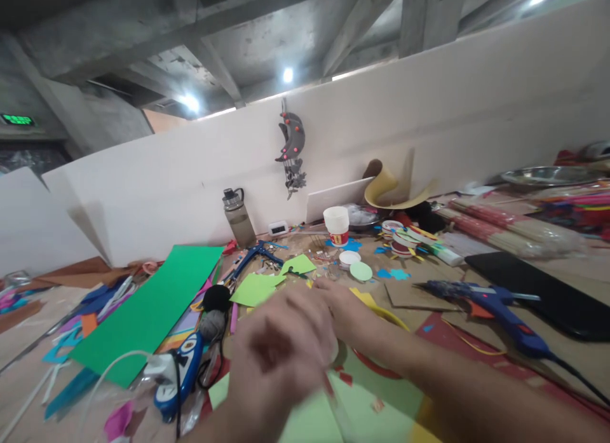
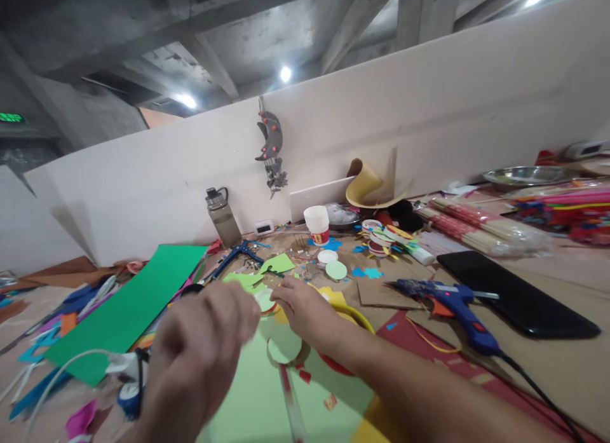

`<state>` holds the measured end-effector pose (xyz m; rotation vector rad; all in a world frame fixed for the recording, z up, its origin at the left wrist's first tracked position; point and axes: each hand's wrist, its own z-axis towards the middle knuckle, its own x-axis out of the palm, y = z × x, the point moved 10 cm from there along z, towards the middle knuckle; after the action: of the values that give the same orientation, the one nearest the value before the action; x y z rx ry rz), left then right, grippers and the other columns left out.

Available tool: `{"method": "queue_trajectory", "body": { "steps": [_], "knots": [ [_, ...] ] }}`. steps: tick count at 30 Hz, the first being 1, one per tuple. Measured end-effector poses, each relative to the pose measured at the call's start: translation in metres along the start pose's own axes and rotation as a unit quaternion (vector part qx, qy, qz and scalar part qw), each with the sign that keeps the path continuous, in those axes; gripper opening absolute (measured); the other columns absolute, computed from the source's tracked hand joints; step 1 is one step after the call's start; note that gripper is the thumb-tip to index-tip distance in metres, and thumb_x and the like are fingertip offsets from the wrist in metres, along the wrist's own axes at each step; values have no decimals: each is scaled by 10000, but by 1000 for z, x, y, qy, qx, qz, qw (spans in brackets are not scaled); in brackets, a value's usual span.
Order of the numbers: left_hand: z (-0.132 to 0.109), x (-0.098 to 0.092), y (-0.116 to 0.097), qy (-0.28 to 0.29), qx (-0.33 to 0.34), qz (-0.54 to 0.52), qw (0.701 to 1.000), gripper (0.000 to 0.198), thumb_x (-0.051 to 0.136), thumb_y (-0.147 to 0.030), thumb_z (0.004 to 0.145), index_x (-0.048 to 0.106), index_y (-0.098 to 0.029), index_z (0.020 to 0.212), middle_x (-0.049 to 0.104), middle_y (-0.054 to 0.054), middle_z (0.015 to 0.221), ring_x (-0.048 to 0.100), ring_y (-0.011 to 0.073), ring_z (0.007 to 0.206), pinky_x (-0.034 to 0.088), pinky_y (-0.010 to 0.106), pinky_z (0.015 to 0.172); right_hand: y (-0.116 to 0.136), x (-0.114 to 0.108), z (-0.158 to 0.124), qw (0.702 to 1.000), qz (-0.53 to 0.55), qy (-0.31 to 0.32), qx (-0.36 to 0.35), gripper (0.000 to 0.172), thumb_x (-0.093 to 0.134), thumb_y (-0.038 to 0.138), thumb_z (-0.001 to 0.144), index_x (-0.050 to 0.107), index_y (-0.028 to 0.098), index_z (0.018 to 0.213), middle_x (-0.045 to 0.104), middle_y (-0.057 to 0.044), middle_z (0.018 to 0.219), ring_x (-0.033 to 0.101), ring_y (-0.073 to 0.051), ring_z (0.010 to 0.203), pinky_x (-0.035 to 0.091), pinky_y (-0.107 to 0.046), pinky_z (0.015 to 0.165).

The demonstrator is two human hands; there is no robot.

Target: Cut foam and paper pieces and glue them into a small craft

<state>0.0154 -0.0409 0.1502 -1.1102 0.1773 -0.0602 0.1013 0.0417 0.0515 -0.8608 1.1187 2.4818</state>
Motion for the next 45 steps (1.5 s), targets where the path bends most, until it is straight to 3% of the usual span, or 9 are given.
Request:
{"method": "queue_trajectory", "body": {
  "steps": [3,6,12,17,20,29,38,41,45],
  "knots": [
    [36,-21,32,-63,65,-10,996,269,711,-460,774,610,-237,662,588,29,681,553,176,693,473,329,670,2,0,-1,1000,7,7,3,271,451,126,941,709,192,895,641,-60,856,597,-176,797,487,-304,730],
    [58,-39,81,-89,3,33,995,256,685,-434,798,616,-196,734,595,2,683,531,135,669,434,261,643,4,3,-2,1000,-2,31,1,261,453,170,963,714,172,952,657,-81,894,599,-171,797,477,-294,732],
    [69,-65,127,-114,-48,51,991,280,656,-435,816,600,-173,735,567,-25,666,485,103,646,388,230,653,14,-13,-2,998,-57,-22,-26,322,558,268,924,643,182,626,606,-72,788,533,-203,825,449,-350,771],
    [60,-28,140,1,-98,66,993,430,538,-542,868,579,-165,664,554,-2,648,480,116,628,382,244,620,12,-25,-5,995,-69,-74,16,95,600,159,828,688,194,825,513,-134,1265,403,-326,1222,375,-522,988],
    [49,5,142,96,-134,-1,986,429,530,-594,858,592,-169,872,596,7,745,533,126,671,406,246,618,11,-22,-7,996,-51,-76,24,327,629,134,776,650,213,1094,380,-139,1415,329,-343,1290,352,-555,1030],
    [49,3,154,84,-163,-92,979,408,770,-504,687,563,-160,757,496,-50,581,422,74,521,323,220,520,8,-17,1,988,149,-4,40,403,669,236,791,636,248,1193,512,-99,1356,431,-271,1300,345,-485,1093],
    [25,42,151,237,-194,-79,949,558,669,-647,730,582,-157,982,571,-8,646,515,108,512,377,242,502,-4,-24,-5,973,192,-73,102,555,490,26,646,618,201,1158,628,-98,1210,582,-234,1125,486,-409,960],
    [27,39,152,218,-187,-79,955,476,643,-619,774,569,-149,765,483,-31,556,420,73,479,306,223,480,2,-19,-4,966,236,-37,98,509,504,59,691,611,207,1167,634,-95,1204,610,-224,1075,521,-392,900],
    [51,2,158,69,-175,-172,967,496,704,-617,711,524,-157,668,326,-87,460,267,39,399,186,200,426,4,-43,1,927,361,-46,92,391,591,210,803,605,239,1192,635,-80,1196,612,-213,1062,524,-385,899]
  ]
}}
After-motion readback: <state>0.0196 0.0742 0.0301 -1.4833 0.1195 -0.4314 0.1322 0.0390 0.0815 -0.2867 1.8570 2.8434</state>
